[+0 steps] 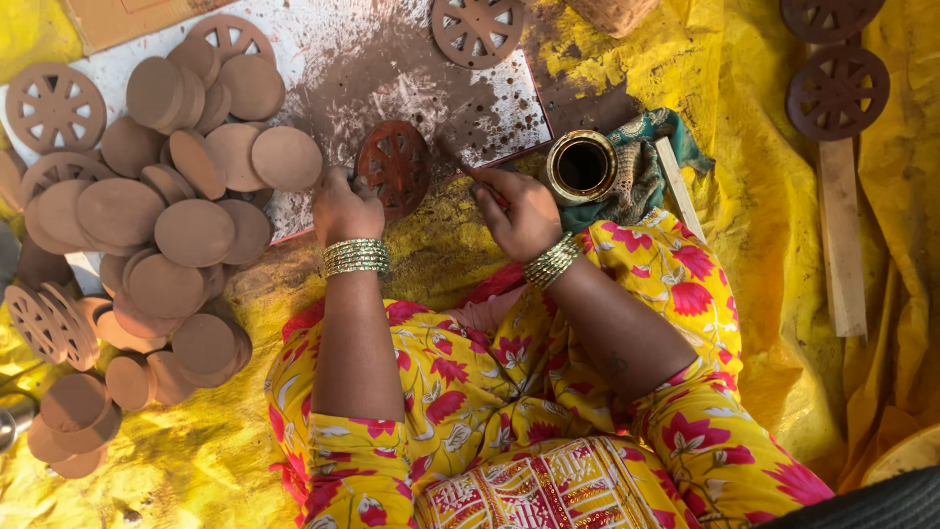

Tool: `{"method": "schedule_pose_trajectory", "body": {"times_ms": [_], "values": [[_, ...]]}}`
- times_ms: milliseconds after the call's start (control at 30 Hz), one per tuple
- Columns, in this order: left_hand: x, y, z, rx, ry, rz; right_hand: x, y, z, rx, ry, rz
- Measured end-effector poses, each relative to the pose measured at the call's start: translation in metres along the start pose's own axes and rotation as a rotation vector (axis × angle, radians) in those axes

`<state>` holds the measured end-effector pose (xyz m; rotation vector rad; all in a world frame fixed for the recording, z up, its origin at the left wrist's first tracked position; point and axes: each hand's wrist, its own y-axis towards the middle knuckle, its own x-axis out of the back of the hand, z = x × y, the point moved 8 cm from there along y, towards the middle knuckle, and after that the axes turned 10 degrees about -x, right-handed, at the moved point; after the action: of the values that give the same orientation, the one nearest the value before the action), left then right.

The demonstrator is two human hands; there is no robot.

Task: The person sits on the ground and applies a dark pigment with a brush to wheel-shaped terracotta pieces, coating the face and cut-out sections of one piece at a time. Finished pieces are set aside near a cardboard sheet while more unpainted discs and wheel shapes wait in a pile.

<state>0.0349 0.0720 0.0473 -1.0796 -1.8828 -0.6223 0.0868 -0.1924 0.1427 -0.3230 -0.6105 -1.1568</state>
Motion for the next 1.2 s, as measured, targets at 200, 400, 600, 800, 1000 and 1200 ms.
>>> {"method": "schedule_pose_trajectory", "body": {"times_ms": [200,400,600,800,1000,1200], "values": [[0.003,0.001,-0.004,-0.052,0.009,-0.026,-0.021,-0.001,-0.017,-0.112,0.297,0.062],[0.000,0.001,-0.002,-0.039,0.031,-0.033,-0.014,0.002,-0.018,-0.003,0.112,-0.011],[-0.002,0.001,-0.004,-0.044,0.045,-0.047,-0.038,-0.011,-0.006,-0.027,-0.033,0.221],[-0.006,0.003,-0.005,0.002,0.013,-0.010,-0.023,-0.017,-0.013,-0.237,0.009,0.282],[-0.001,0.001,-0.010,-0.041,0.002,-0.070,-0.010,-0.012,0.001,0.033,0.018,0.027],[-0.004,0.003,-0.006,-0.049,-0.013,-0.080,-0.045,-0.013,-0.003,0.079,-0.089,0.253]]}}
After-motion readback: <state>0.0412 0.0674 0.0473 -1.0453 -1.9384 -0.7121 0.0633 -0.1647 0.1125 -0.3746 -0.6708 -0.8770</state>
